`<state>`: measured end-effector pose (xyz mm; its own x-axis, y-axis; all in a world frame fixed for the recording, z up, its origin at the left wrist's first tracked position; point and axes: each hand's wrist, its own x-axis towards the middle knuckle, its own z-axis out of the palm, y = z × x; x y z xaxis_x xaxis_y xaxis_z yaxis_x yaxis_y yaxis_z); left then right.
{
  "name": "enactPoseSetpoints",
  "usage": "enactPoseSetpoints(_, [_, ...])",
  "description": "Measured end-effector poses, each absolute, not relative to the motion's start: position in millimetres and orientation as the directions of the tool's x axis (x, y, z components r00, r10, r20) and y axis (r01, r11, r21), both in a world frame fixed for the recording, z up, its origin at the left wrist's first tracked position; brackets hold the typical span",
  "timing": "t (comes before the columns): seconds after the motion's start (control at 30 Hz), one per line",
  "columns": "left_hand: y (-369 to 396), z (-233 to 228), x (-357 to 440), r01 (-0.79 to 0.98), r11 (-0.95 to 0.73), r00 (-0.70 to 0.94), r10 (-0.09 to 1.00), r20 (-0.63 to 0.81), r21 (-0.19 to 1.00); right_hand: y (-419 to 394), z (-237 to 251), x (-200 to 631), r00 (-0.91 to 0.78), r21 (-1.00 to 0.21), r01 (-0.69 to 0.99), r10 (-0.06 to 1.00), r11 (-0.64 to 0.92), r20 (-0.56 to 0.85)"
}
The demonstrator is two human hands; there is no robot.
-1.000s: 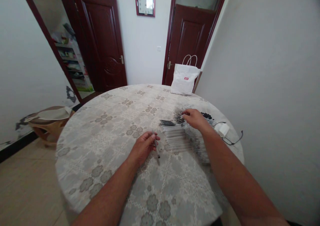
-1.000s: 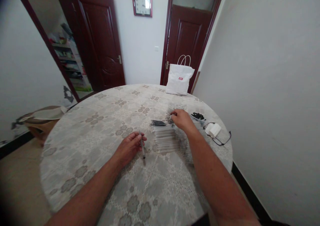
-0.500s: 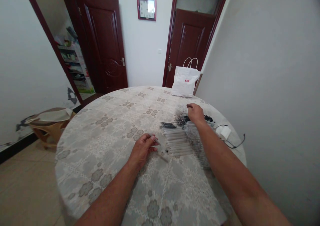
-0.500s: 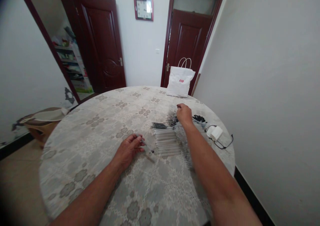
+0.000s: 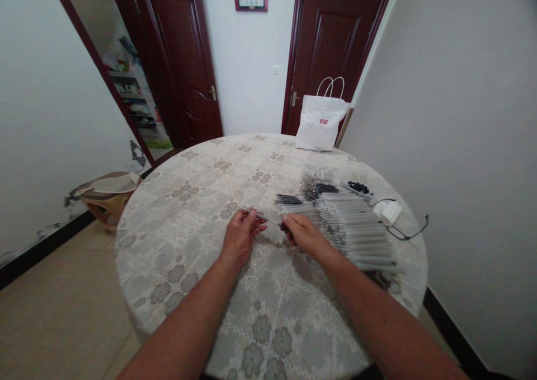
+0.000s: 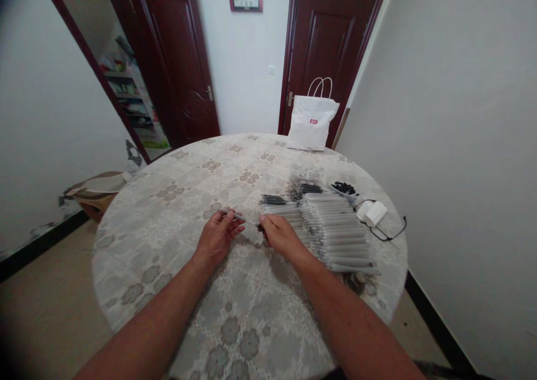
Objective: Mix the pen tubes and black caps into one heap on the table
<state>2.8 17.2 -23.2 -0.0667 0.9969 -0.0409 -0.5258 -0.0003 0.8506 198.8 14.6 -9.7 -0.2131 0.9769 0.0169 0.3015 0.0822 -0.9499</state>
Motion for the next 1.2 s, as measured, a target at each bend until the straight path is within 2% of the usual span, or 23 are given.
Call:
enactPoseSetpoints(0.27, [20.3,-24.3,0.0,-0.529,0.001,-0.100,0.993,-0.064,0.849,10.9,-8.5,189.0,-0.165,-0.994,0.085,0.983,-0.073,-0.086])
enactPoseSetpoints(0.5, [21.6,-27.3,-1.0,-0.516,0.004,-0.112,0.991,-0.072,0.857,12.6,-9.3,190.8,-0.113,-0.986,0.150,0.992,0.068,0.051])
enactPoseSetpoints(0.7, [22.3,-30.1,-0.3,-0.486,-0.013,-0.110,0.993,-0.046,0.874,14.8,-15.9,190.3,-0.137,-0.995,0.099,0.990,-0.010,-0.023])
enactPoseSetpoints(0.83, [21.5,-28.9,-0.7,-0.470,-0.012,-0.123,0.991,-0.052,0.883,16.8,-16.4,191.2,-0.141,-0.983,0.171,0.989,0.066,0.042])
enactPoseSetpoints(0.93, [21.6,-28.2,-0.5,-0.478,-0.023,-0.138,0.989,-0.048,0.878,15.5,-13.0,191.4,-0.118,-0.990,0.120,0.991,0.077,0.062])
enactPoseSetpoints(1.07, [22.1,-28.4,0.3,-0.479,-0.021,-0.139,0.989,-0.052,0.878,14.2,-13.2,190.8,-0.130,-0.998,0.062,0.991,-0.014,-0.022])
enactPoseSetpoints(1.2, [21.5,-27.4,0.1,-0.469,-0.021,-0.141,0.989,-0.052,0.883,17.1,-17.1,191.6,-0.180,-0.992,0.128,0.984,0.006,-0.017])
